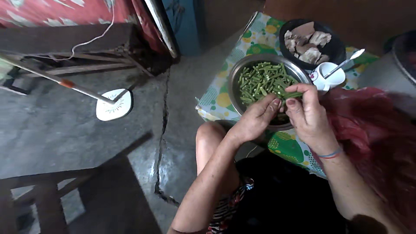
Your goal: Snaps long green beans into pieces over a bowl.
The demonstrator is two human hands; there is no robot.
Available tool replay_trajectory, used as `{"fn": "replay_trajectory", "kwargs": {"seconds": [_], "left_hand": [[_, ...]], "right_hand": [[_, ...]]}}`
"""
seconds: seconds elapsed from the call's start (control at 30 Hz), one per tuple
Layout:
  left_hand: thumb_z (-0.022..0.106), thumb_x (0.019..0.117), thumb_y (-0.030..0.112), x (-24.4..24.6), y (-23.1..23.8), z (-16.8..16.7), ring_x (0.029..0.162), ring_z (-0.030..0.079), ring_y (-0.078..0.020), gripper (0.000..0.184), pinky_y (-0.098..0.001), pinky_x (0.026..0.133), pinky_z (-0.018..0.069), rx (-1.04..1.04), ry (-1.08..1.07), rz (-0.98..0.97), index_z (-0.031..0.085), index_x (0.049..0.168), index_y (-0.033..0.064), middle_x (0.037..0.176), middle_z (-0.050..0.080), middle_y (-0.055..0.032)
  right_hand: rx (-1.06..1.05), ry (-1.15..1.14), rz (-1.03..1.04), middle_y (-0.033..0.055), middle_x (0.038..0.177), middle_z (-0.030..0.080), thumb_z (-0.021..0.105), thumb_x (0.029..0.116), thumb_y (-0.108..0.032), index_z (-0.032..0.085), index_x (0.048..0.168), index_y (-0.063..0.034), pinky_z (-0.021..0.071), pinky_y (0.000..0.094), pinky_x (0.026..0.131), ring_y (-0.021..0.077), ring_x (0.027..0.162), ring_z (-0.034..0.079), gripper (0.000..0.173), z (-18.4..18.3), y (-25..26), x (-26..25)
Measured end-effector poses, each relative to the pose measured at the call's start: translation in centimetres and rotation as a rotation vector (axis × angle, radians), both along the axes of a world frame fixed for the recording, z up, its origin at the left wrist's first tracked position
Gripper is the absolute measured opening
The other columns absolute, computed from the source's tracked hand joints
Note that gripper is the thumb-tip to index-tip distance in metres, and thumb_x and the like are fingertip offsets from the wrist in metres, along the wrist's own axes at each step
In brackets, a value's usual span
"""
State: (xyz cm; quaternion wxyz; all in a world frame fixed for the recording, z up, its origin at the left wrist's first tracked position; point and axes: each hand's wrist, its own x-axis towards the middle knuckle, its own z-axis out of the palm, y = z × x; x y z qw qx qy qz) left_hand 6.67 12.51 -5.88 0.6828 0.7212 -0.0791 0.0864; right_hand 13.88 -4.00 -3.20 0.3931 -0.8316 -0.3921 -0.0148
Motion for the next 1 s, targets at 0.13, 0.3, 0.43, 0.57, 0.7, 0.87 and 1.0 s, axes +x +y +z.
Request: {"fn": "replay_trajectory", "kwargs": {"seconds": [0.13,0.3,0.43,0.57,0.7,0.87,1.0], "left_hand": [[0.036,0.1094,0.016,0.0,-0.5,-0.1,0.063,0.047,-0.0043,0.028,-0.0208,0.059,0.0427,0.064,-0.035,0.002,0.058,0.100,0.0011,0.075,0.049,0.0002],[0.036,0.1095,0.016,0.0,-0.7,0.0,0.065,0.048,-0.0031,0.030,-0.0198,0.061,0.0438,0.057,-0.059,-0.042,0.061,0.106,-0.0013,0.077,0.052,0.0004],[0.035,0.1093,0.020,0.0,-0.4,0.1,0.065,0.048,-0.0048,0.030,-0.0217,0.060,0.0433,0.054,0.074,-0.050,0.059,0.106,0.0017,0.077,0.050,0.0002],[0.036,0.1084,0.020,0.2,-0.5,0.1,0.070,0.053,-0.0034,0.031,-0.0209,0.065,0.0470,0.036,0.145,-0.111,0.060,0.116,0.0013,0.083,0.056,0.0000],[0.037,0.1096,0.020,0.1,-0.3,0.1,0.065,0.053,-0.0038,0.030,-0.0195,0.061,0.0477,0.039,0.118,-0.159,0.059,0.113,-0.0005,0.076,0.054,0.0004],[0.037,0.1098,0.017,0.2,-0.3,0.0,0.058,0.044,-0.0018,0.026,-0.0175,0.054,0.0388,-0.010,0.108,-0.130,0.060,0.109,0.0028,0.071,0.047,0.0035],[0.036,0.1099,0.018,0.1,0.1,0.0,0.052,0.040,-0.0023,0.028,-0.0173,0.048,0.0341,-0.094,0.169,-0.081,0.060,0.104,0.0047,0.067,0.044,0.0039]], "right_hand": [[0.026,0.094,-0.008,-0.0038,0.078,0.057,0.044,0.1097,-0.035,0.051,0.127,-0.0072,0.0448,0.0186,0.053,-0.0002,0.056,0.049,0.033,-0.4,0.2,0.2],[0.006,0.441,-0.016,-0.0021,0.077,0.055,0.040,0.1105,-0.036,0.046,0.133,-0.0135,0.0416,0.0187,0.044,0.0020,0.050,0.047,0.032,0.0,-0.1,2.2],[0.044,0.468,0.105,-0.0054,0.081,0.059,0.047,0.1062,-0.036,0.040,0.151,-0.0194,0.0389,0.0142,0.044,-0.0010,0.051,0.045,0.049,0.8,-0.9,1.8],[0.148,0.443,0.127,-0.0089,0.077,0.061,0.063,0.1004,-0.017,0.063,0.110,-0.0129,0.0376,0.0119,0.044,-0.0036,0.049,0.043,0.010,0.9,-0.8,1.5],[0.287,0.540,0.036,-0.0113,0.066,0.053,0.063,0.1004,-0.015,0.062,0.105,-0.0174,0.0345,0.0126,0.041,-0.0031,0.044,0.038,0.005,1.5,-1.1,2.4],[0.217,0.296,0.062,-0.0093,0.073,0.052,0.053,0.1058,-0.030,0.059,0.122,-0.0157,0.0361,0.0130,0.042,-0.0021,0.048,0.041,0.022,2.2,-2.2,3.1],[0.053,0.063,0.152,-0.0053,0.074,0.053,0.034,0.1091,-0.051,0.042,0.150,-0.0133,0.0410,0.0207,0.045,0.0028,0.054,0.046,0.056,1.5,-2.9,2.0]]}}
